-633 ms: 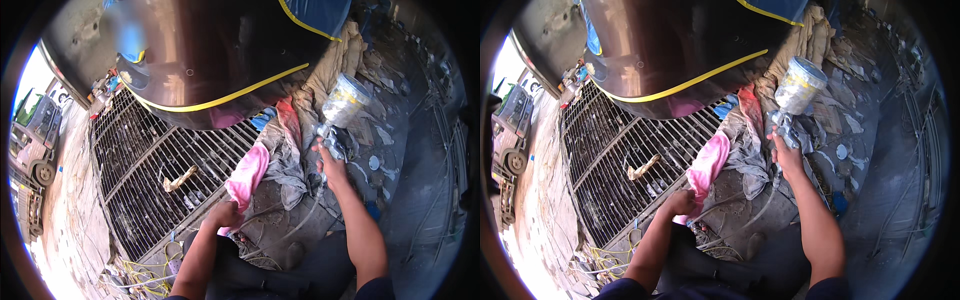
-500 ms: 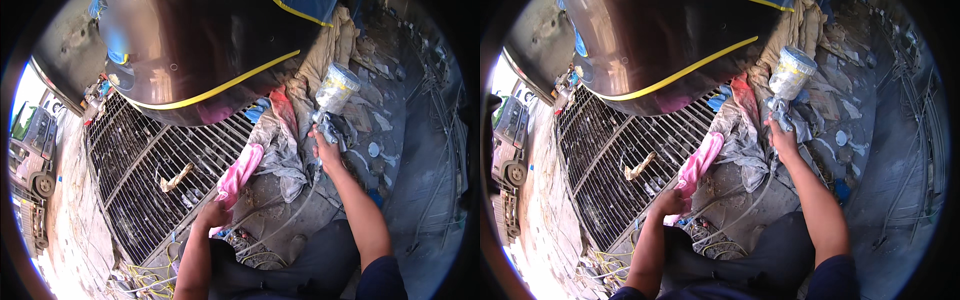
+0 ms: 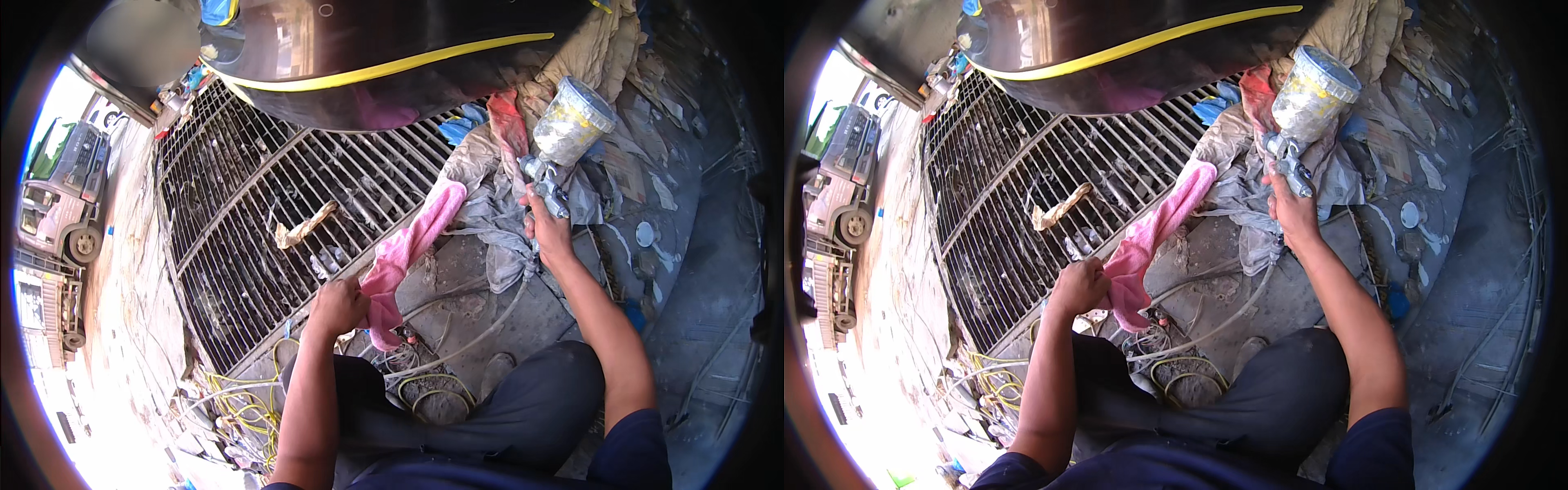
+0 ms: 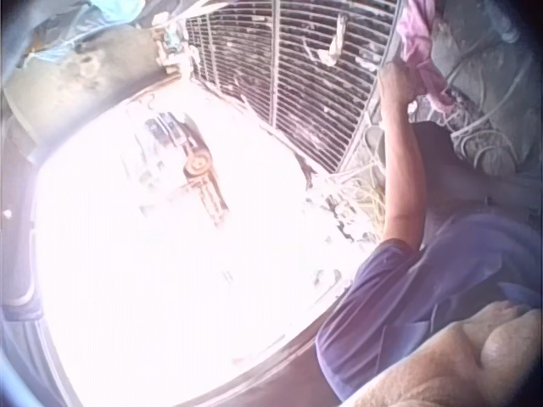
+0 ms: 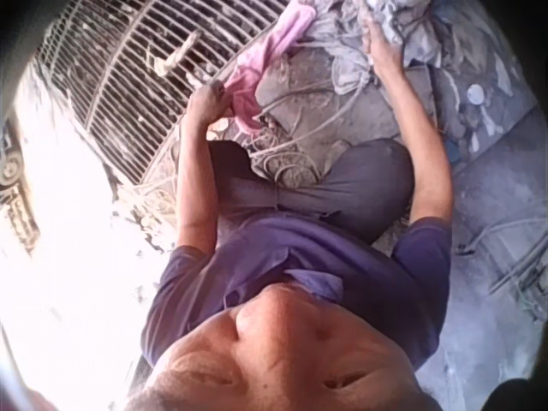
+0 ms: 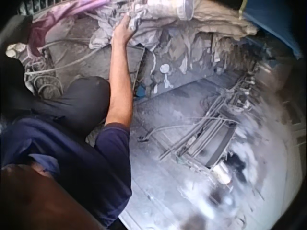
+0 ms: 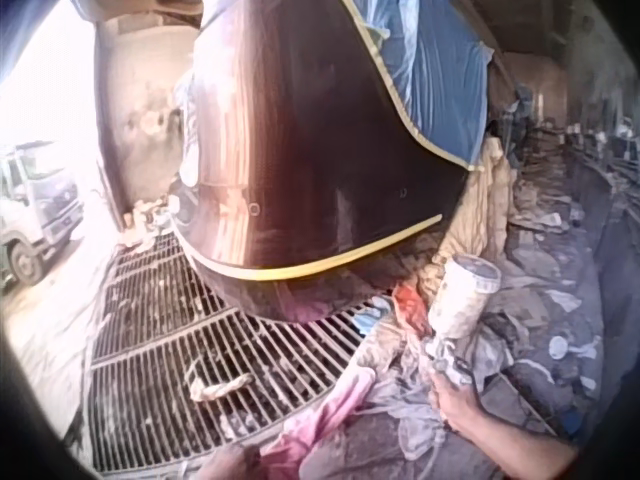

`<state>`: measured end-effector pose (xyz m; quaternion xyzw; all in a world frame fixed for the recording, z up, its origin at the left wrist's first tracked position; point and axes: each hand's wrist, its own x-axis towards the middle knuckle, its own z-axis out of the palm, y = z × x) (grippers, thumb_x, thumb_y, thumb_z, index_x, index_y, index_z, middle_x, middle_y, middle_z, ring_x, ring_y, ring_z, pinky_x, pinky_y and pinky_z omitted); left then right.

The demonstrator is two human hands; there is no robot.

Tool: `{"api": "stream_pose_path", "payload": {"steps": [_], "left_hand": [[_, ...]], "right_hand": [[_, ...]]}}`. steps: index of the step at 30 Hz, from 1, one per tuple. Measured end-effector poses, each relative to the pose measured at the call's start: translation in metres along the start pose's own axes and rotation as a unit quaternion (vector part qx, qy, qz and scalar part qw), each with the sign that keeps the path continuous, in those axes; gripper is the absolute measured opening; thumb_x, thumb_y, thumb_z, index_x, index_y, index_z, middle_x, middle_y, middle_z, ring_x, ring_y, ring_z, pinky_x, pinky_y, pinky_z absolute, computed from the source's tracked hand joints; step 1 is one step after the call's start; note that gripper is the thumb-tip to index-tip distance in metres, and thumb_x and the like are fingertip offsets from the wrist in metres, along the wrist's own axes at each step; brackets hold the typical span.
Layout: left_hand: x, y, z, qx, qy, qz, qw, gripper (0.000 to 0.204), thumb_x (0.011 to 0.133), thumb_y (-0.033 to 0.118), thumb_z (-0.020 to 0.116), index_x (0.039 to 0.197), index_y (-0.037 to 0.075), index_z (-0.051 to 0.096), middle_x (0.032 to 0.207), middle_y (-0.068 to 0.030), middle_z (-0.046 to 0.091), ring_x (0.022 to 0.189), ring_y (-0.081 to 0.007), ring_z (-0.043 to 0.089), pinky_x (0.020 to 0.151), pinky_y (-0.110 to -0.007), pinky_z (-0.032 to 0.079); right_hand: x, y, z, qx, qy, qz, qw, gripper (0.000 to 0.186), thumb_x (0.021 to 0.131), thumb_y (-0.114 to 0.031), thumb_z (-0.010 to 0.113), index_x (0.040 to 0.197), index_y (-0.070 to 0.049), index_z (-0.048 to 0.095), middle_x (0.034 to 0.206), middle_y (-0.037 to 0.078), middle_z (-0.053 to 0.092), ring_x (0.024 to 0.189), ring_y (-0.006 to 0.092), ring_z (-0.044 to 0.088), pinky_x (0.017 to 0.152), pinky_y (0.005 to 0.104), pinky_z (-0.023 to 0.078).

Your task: The person cleans a car's surface with a pink cloth, then uses a spray gun to apply paint to the car's body. They move around the vehicle, spraying different sections while occasionally wiping the surface.

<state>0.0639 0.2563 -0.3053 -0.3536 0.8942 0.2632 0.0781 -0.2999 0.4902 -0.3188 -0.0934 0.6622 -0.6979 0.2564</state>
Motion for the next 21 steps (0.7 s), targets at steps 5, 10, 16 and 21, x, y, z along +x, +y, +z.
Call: {"api": "stream_pose_path", "payload": {"steps": [5, 10, 16, 21], "left_hand": [[-0.003, -0.001, -0.012, -0.084, 0.115, -0.022, 0.990, 0.025, 0.092, 0.024, 0.066, 0.093, 0.000, 0.070, 0.091, -0.0271, 0.074, 0.091, -0.0478, 0.073, 0.081, -0.055, 0.058], [-0.008, 0.004, -0.018, -0.093, 0.144, -0.021, 0.985, 0.026, 0.091, 0.026, 0.067, 0.095, 0.001, 0.069, 0.094, -0.0242, 0.075, 0.091, -0.0464, 0.073, 0.084, -0.054, 0.058], [-0.015, 0.011, -0.016, -0.090, 0.094, 0.034, 0.991, 0.031, 0.091, 0.030, 0.070, 0.095, 0.000, 0.072, 0.096, -0.0265, 0.073, 0.091, -0.0472, 0.072, 0.085, -0.054, 0.058], [-0.016, 0.017, -0.016, -0.097, 0.130, 0.037, 0.986, 0.033, 0.093, 0.033, 0.073, 0.094, -0.001, 0.074, 0.094, -0.0261, 0.071, 0.091, -0.0470, 0.072, 0.085, -0.054, 0.058]], "right_hand": [[-0.007, 0.000, 0.007, -0.042, -0.016, -0.001, 0.999, 0.029, 0.113, -0.025, 0.065, 0.138, -0.012, 0.068, 0.103, 0.002, 0.070, 0.062, 0.0068, 0.047, 0.051, 0.0244, 0.041], [-0.019, -0.006, 0.020, -0.052, -0.064, -0.010, 0.997, 0.032, 0.112, -0.026, 0.066, 0.140, -0.010, 0.069, 0.107, 0.002, 0.072, 0.059, 0.0047, 0.048, 0.050, 0.0239, 0.040], [-0.030, -0.014, 0.037, -0.072, -0.117, -0.018, 0.990, 0.035, 0.113, -0.025, 0.064, 0.143, -0.008, 0.067, 0.110, 0.002, 0.073, 0.060, 0.0046, 0.048, 0.050, 0.0240, 0.040], [-0.033, -0.012, 0.040, -0.092, -0.113, -0.039, 0.989, 0.034, 0.114, -0.023, 0.061, 0.143, -0.007, 0.065, 0.113, 0.003, 0.071, 0.062, 0.0054, 0.048, 0.051, 0.0241, 0.042]]}}
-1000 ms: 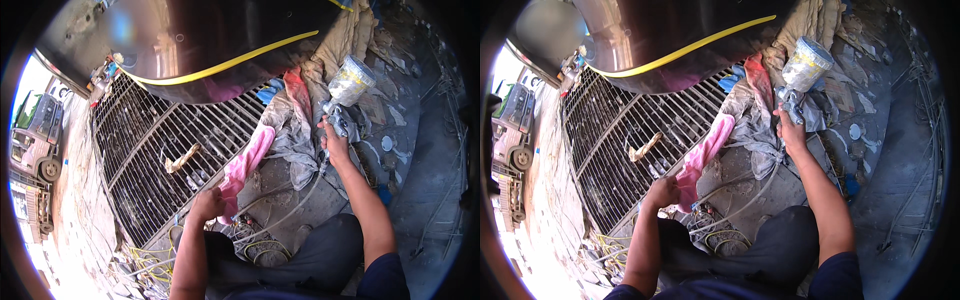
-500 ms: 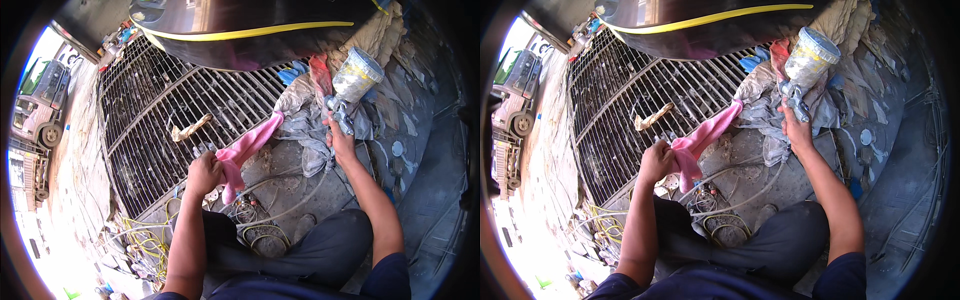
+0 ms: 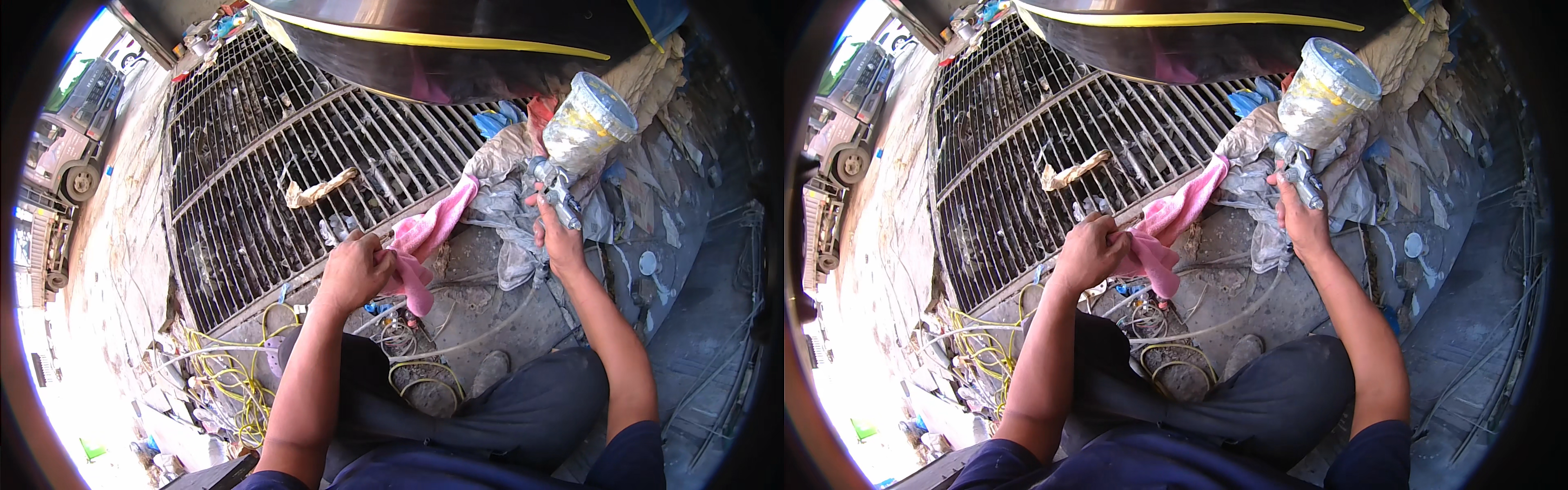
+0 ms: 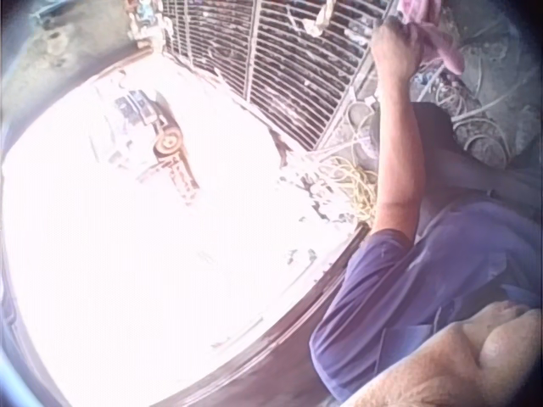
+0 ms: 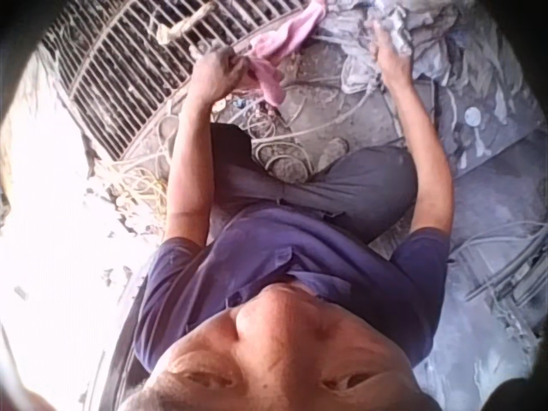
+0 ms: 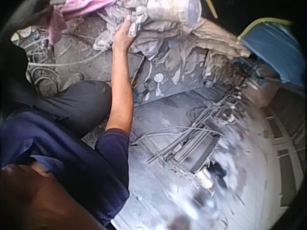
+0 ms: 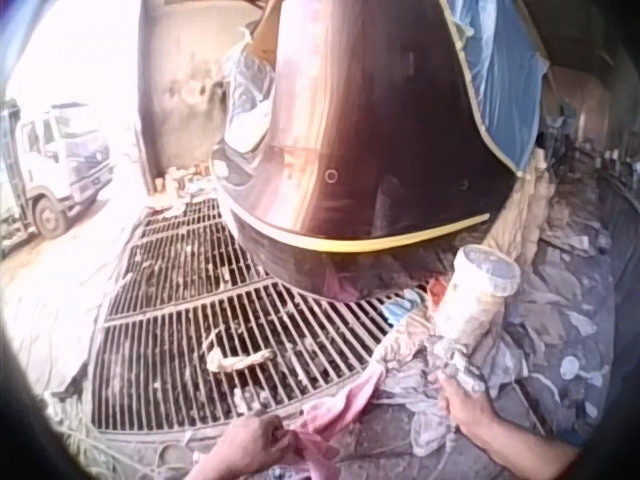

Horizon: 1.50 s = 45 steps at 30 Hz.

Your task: The person cleans a car's surface with a pink cloth, then uses a spray gun to apply paint to the car's body. They move around the vehicle, spraying different sections while occasionally wiping the surface.

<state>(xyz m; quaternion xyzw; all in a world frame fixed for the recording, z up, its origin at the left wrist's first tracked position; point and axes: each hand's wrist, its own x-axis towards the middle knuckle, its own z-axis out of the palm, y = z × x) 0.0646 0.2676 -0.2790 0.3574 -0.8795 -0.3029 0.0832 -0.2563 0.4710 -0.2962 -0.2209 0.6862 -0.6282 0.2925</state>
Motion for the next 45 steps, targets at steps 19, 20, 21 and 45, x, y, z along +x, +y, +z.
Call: {"api": "stream_pose_path", "payload": {"steps": [19, 20, 21, 45], "left_hand": [[0.255, 0.007, 0.035, -0.581, 0.430, -0.024, 0.690, 0.020, 0.098, 0.009, 0.078, 0.112, 0.000, 0.066, 0.098, -0.0091, 0.072, 0.084, -0.0170, 0.070, 0.077, -0.030, 0.059], [0.264, 0.007, 0.040, -0.577, 0.396, -0.032, 0.713, 0.020, 0.099, 0.008, 0.077, 0.115, 0.000, 0.067, 0.101, -0.0096, 0.073, 0.086, -0.0169, 0.071, 0.078, -0.031, 0.060], [0.268, 0.014, 0.043, -0.573, 0.359, -0.040, 0.735, 0.021, 0.099, 0.006, 0.076, 0.118, -0.001, 0.069, 0.103, -0.0101, 0.073, 0.087, -0.0167, 0.072, 0.079, -0.031, 0.060], [0.308, -0.039, 0.011, -0.698, 0.408, 0.001, 0.589, 0.033, 0.104, 0.004, 0.065, 0.136, -0.005, 0.065, 0.106, -0.0081, 0.072, 0.085, -0.0118, 0.067, 0.072, -0.026, 0.056]], "right_hand": [[-0.008, -0.011, -0.012, 0.008, 0.019, 0.031, 0.999, 0.034, 0.112, -0.021, 0.063, 0.142, -0.005, 0.066, 0.110, 0.004, 0.073, 0.058, 0.0047, 0.048, 0.049, 0.0251, 0.041], [-0.009, -0.014, -0.013, 0.009, 0.016, 0.033, 0.999, 0.034, 0.112, -0.021, 0.063, 0.142, -0.005, 0.066, 0.109, 0.004, 0.073, 0.058, 0.0049, 0.048, 0.049, 0.0252, 0.041], [-0.010, -0.014, -0.016, 0.008, 0.015, 0.036, 0.999, 0.035, 0.112, -0.022, 0.063, 0.142, -0.005, 0.066, 0.109, 0.004, 0.073, 0.058, 0.0050, 0.048, 0.049, 0.0254, 0.041], [-0.003, -0.017, 0.017, -0.105, -0.103, -0.035, 0.989, 0.035, 0.115, -0.022, 0.057, 0.141, 0.000, 0.063, 0.111, 0.005, 0.073, 0.057, 0.0055, 0.047, 0.050, 0.0263, 0.043]]}}
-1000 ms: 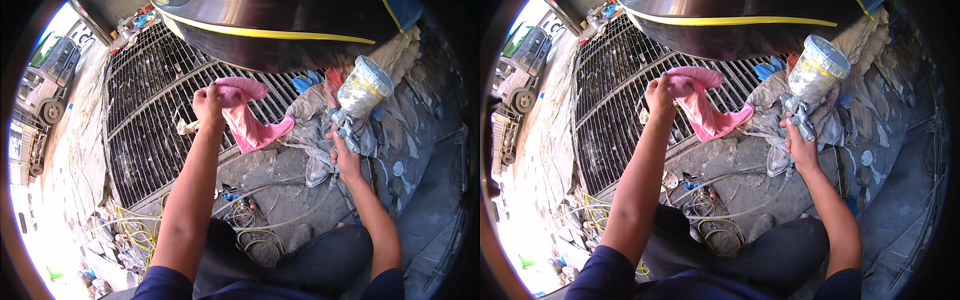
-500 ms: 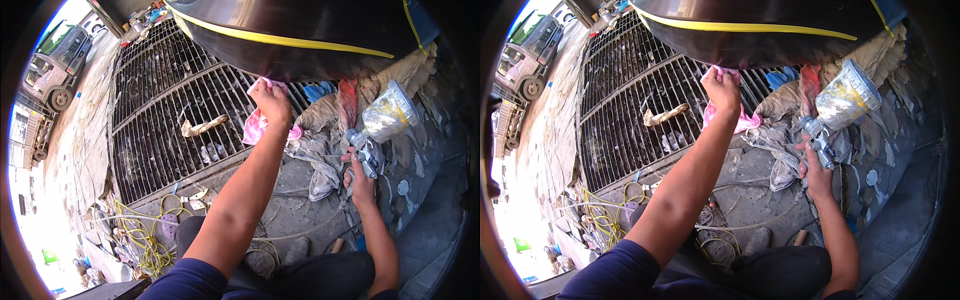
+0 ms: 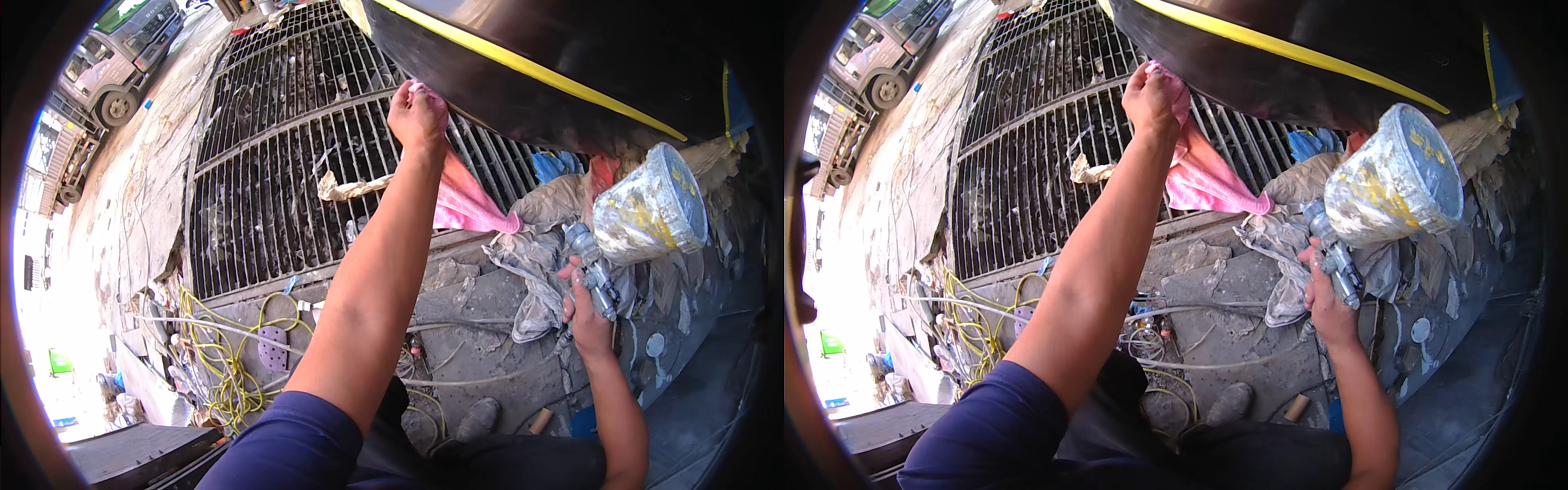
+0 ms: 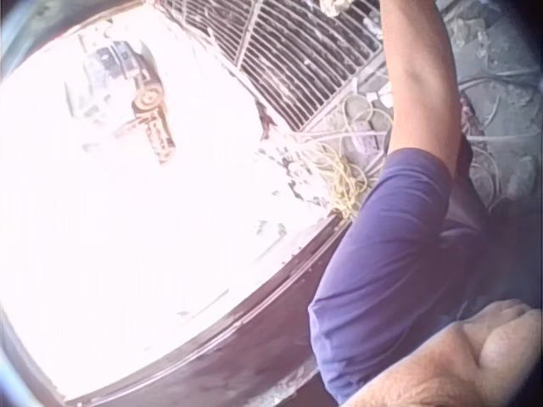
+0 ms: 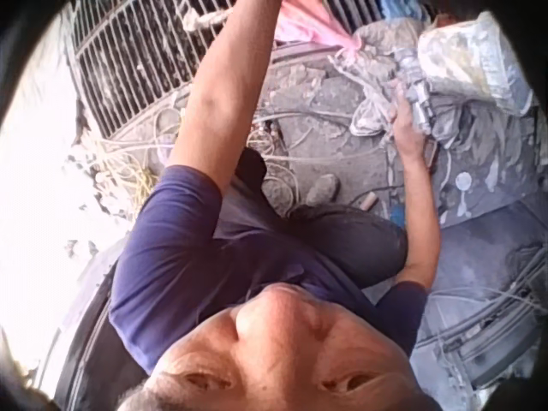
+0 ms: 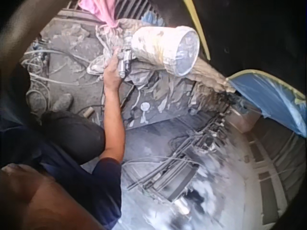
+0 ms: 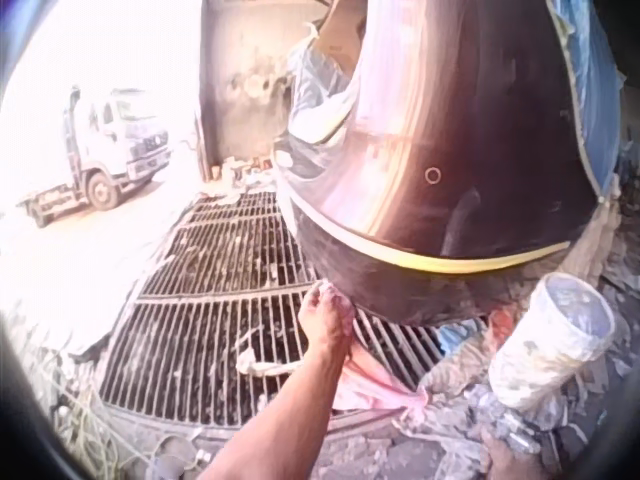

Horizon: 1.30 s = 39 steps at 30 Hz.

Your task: The person cleans a car's surface with a pink cloth, then uses a spray gun to apply paint to the car's body. They move around the vehicle, spraying different sections while occasionally wiping the surface.

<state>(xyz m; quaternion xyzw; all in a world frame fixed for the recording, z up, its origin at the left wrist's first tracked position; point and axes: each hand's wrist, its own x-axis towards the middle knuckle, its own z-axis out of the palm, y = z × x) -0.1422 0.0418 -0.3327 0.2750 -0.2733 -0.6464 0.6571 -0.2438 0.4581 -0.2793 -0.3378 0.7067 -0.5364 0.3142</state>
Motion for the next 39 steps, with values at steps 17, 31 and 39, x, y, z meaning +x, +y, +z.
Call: {"api": "stream_pose_path", "payload": {"steps": [17, 31, 39], "left_hand": [[-0.119, 0.056, -0.015, 0.395, -0.139, 0.107, 0.902, 0.015, 0.098, 0.010, 0.061, 0.096, 0.001, 0.073, 0.081, -0.0080, 0.070, 0.070, -0.0130, 0.062, 0.068, -0.030, 0.052], [-0.236, 0.139, -0.031, 0.674, -0.425, 0.421, 0.434, 0.013, 0.083, 0.021, 0.068, 0.087, 0.009, 0.065, 0.081, -0.0045, 0.059, 0.076, -0.0201, 0.063, 0.058, -0.035, 0.051], [-0.233, 0.140, -0.043, 0.670, -0.419, 0.425, 0.442, 0.015, 0.084, 0.023, 0.066, 0.089, 0.008, 0.068, 0.084, -0.0061, 0.061, 0.078, -0.0223, 0.063, 0.061, -0.037, 0.051]], "right_hand": [[0.079, -0.012, 0.101, -0.070, -0.019, -0.200, 0.977, 0.020, 0.106, -0.016, 0.071, 0.116, 0.002, 0.070, 0.096, 0.016, 0.076, 0.085, 0.0246, 0.072, 0.076, 0.0411, 0.056], [0.073, 0.023, 0.133, -0.194, 0.016, -0.313, 0.930, 0.051, 0.097, -0.018, 0.071, 0.143, -0.001, 0.059, 0.128, 0.024, 0.071, 0.120, 0.0452, 0.069, 0.104, 0.0492, 0.055], [0.075, 0.019, 0.145, -0.148, -0.020, -0.256, 0.955, 0.050, 0.098, -0.017, 0.072, 0.142, 0.002, 0.060, 0.129, 0.023, 0.070, 0.120, 0.0382, 0.070, 0.105, 0.0441, 0.054]]}}
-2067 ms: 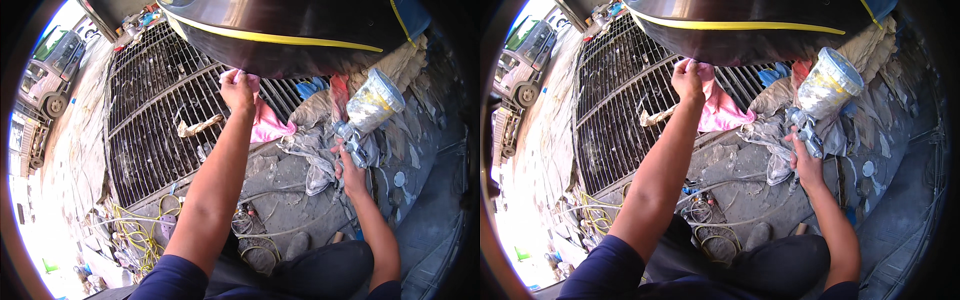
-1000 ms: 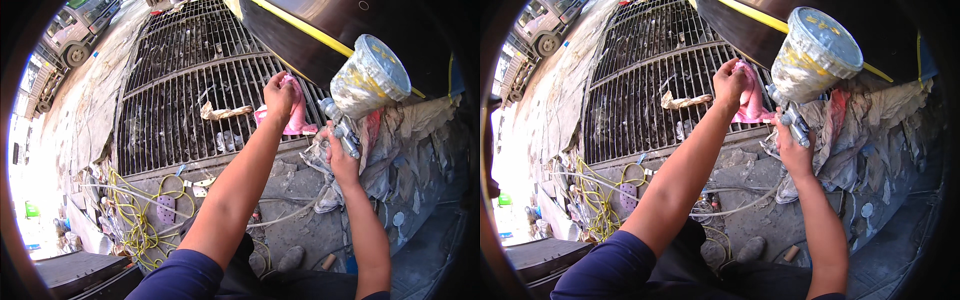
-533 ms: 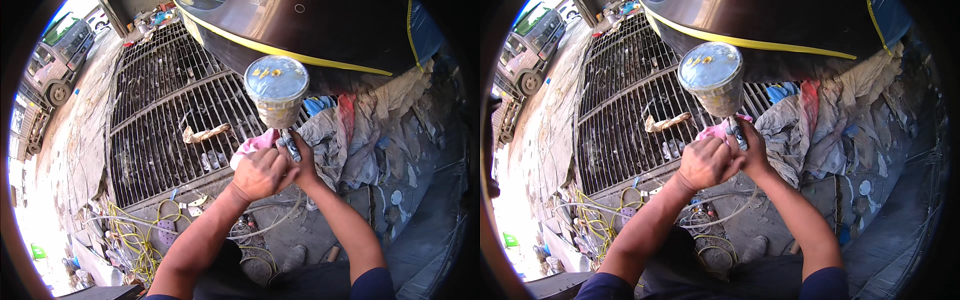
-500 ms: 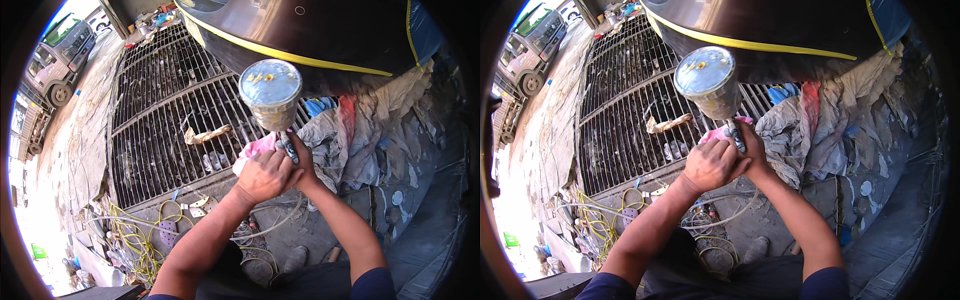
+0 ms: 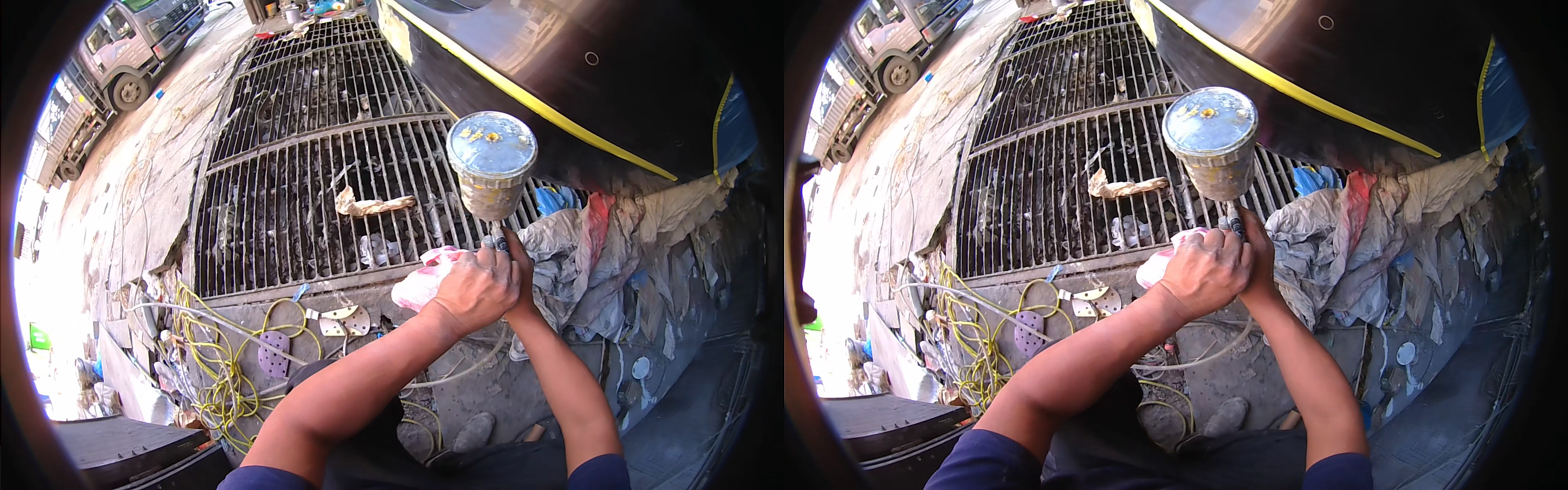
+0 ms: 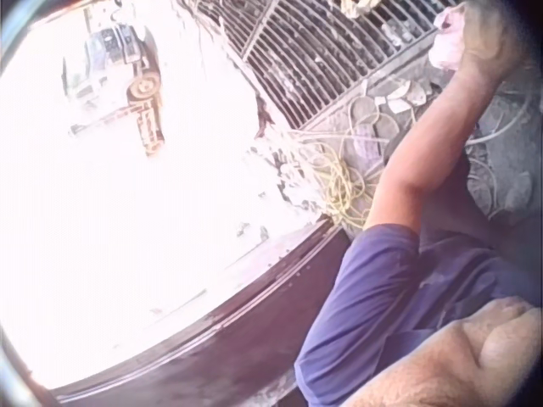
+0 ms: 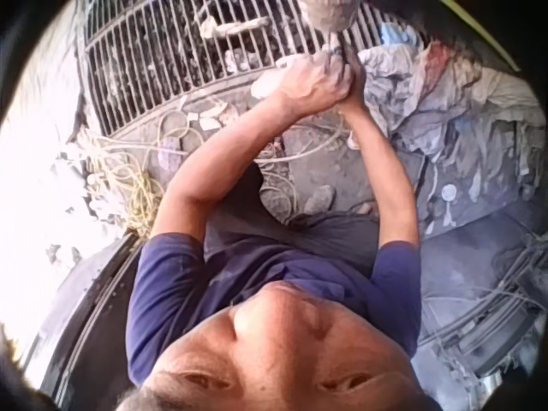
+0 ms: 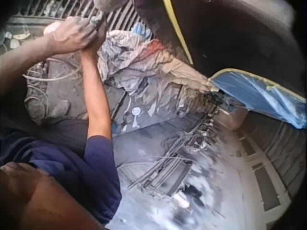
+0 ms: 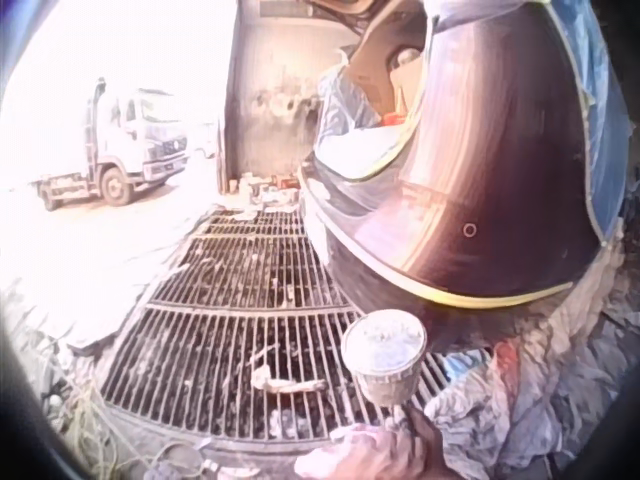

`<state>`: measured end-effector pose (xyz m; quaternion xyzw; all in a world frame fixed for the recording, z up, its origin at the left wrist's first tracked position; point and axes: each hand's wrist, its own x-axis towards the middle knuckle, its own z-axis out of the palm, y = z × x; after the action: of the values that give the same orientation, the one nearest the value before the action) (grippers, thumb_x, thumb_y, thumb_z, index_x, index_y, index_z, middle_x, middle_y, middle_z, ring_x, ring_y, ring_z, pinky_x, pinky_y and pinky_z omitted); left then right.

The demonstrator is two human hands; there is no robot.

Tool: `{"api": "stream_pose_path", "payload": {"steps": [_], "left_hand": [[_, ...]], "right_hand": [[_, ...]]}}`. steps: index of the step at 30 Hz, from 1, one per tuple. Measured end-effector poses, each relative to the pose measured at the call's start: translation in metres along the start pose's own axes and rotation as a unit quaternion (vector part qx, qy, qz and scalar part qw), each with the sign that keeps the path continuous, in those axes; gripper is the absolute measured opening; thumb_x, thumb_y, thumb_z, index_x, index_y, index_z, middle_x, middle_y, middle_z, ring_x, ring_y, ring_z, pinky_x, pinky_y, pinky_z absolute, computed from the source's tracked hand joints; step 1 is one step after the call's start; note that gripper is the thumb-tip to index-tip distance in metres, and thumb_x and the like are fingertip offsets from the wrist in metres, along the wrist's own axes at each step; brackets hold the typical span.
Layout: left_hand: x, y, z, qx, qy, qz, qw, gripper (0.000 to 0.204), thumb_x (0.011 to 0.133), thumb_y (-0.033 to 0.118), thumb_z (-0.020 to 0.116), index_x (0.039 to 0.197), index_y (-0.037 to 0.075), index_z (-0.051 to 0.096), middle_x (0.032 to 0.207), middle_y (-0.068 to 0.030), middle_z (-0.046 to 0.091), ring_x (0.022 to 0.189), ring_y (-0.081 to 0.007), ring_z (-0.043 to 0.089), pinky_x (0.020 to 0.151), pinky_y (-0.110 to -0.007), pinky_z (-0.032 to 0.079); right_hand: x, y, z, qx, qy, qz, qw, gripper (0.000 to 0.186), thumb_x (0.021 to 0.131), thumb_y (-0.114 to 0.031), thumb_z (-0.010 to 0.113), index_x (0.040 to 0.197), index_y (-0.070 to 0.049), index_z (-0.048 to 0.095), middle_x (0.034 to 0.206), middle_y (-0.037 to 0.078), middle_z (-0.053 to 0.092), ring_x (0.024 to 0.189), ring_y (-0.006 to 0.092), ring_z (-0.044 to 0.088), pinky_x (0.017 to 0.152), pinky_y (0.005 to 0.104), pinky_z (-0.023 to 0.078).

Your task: The person cleans a car's surface with a pink cloth, then uses a spray gun to apply paint to the car's body. They move around the vehicle, spraying different sections while occasionally wiping the surface.

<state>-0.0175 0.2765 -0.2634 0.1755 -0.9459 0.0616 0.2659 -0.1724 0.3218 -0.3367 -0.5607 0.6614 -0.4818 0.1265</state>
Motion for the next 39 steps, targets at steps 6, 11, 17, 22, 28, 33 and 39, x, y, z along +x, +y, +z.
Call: {"api": "stream_pose_path", "payload": {"steps": [6, 11, 17, 22, 28, 33, 39], "left_hand": [[0.004, 0.000, 0.008, -0.045, 0.027, -0.001, 0.999, 0.018, 0.091, 0.025, 0.067, 0.089, 0.008, 0.067, 0.085, -0.0080, 0.063, 0.078, -0.0232, 0.065, 0.062, -0.037, 0.053], [0.010, -0.018, 0.013, -0.223, 0.029, -0.136, 0.965, 0.047, 0.106, 0.048, 0.065, 0.086, 0.005, 0.066, 0.085, -0.0137, 0.069, 0.076, -0.0309, 0.072, 0.066, -0.047, 0.059], [-0.017, -0.110, 0.075, -0.524, 0.082, -0.648, 0.546, 0.056, 0.109, 0.053, 0.062, 0.090, 0.001, 0.070, 0.081, -0.0115, 0.072, 0.063, -0.0246, 0.068, 0.068, -0.046, 0.059], [-0.039, -0.156, 0.087, -0.685, 0.190, -0.572, 0.409, 0.022, 0.105, 0.024, 0.073, 0.109, 0.004, 0.064, 0.093, -0.0060, 0.070, 0.075, -0.0181, 0.070, 0.055, -0.031, 0.056], [-0.035, -0.150, 0.067, -0.707, 0.227, -0.505, 0.440, 0.022, 0.102, 0.004, 0.070, 0.123, 0.004, 0.065, 0.104, -0.0076, 0.070, 0.091, -0.0175, 0.071, 0.079, -0.032, 0.061], [-0.022, -0.126, 0.063, -0.771, 0.272, -0.493, 0.299, 0.042, 0.103, -0.005, 0.059, 0.144, 0.002, 0.055, 0.120, -0.0146, 0.069, 0.102, -0.0282, 0.073, 0.091, -0.045, 0.066], [0.006, -0.135, 0.065, -0.799, 0.275, -0.464, 0.266, 0.037, 0.104, -0.004, 0.052, 0.140, -0.002, 0.062, 0.113, -0.0113, 0.072, 0.101, -0.0234, 0.073, 0.092, -0.039, 0.064]], "right_hand": [[-0.004, 0.024, -0.002, -0.009, 0.025, -0.004, 1.000, 0.043, 0.101, -0.016, 0.069, 0.140, 0.002, 0.062, 0.120, 0.018, 0.074, 0.110, 0.0307, 0.073, 0.097, 0.0406, 0.057], [0.010, 0.017, -0.012, 0.155, 0.066, 0.055, 0.984, 0.027, 0.109, -0.016, 0.065, 0.127, 0.003, 0.066, 0.103, 0.013, 0.077, 0.091, 0.0238, 0.073, 0.083, 0.0389, 0.059], [0.028, -0.002, -0.017, 0.089, 0.061, 0.100, 0.989, 0.018, 0.106, -0.010, 0.069, 0.118, 0.004, 0.072, 0.100, 0.015, 0.078, 0.091, 0.0208, 0.075, 0.080, 0.0374, 0.059], [0.027, 0.000, -0.019, 0.099, 0.055, 0.111, 0.987, 0.017, 0.106, -0.012, 0.070, 0.114, 0.003, 0.072, 0.095, 0.012, 0.077, 0.085, 0.0192, 0.072, 0.077, 0.0369, 0.058], [0.032, -0.039, -0.039, 0.114, 0.032, 0.118, 0.986, 0.019, 0.108, -0.018, 0.069, 0.116, -0.001, 0.074, 0.091, 0.008, 0.075, 0.071, 0.0135, 0.065, 0.062, 0.0321, 0.051], [0.036, -0.061, -0.059, 0.086, 0.083, 0.080, 0.990, 0.032, 0.109, -0.032, 0.070, 0.102, -0.001, 0.075, 0.067, 0.001, 0.063, 0.051, 0.0075, 0.055, 0.047, 0.0277, 0.042], [0.041, -0.085, -0.073, 0.044, 0.041, 0.135, 0.989, 0.019, 0.103, -0.016, 0.072, 0.113, 0.000, 0.072, 0.090, 0.017, 0.076, 0.079, 0.0275, 0.073, 0.073, 0.0413, 0.057]]}}
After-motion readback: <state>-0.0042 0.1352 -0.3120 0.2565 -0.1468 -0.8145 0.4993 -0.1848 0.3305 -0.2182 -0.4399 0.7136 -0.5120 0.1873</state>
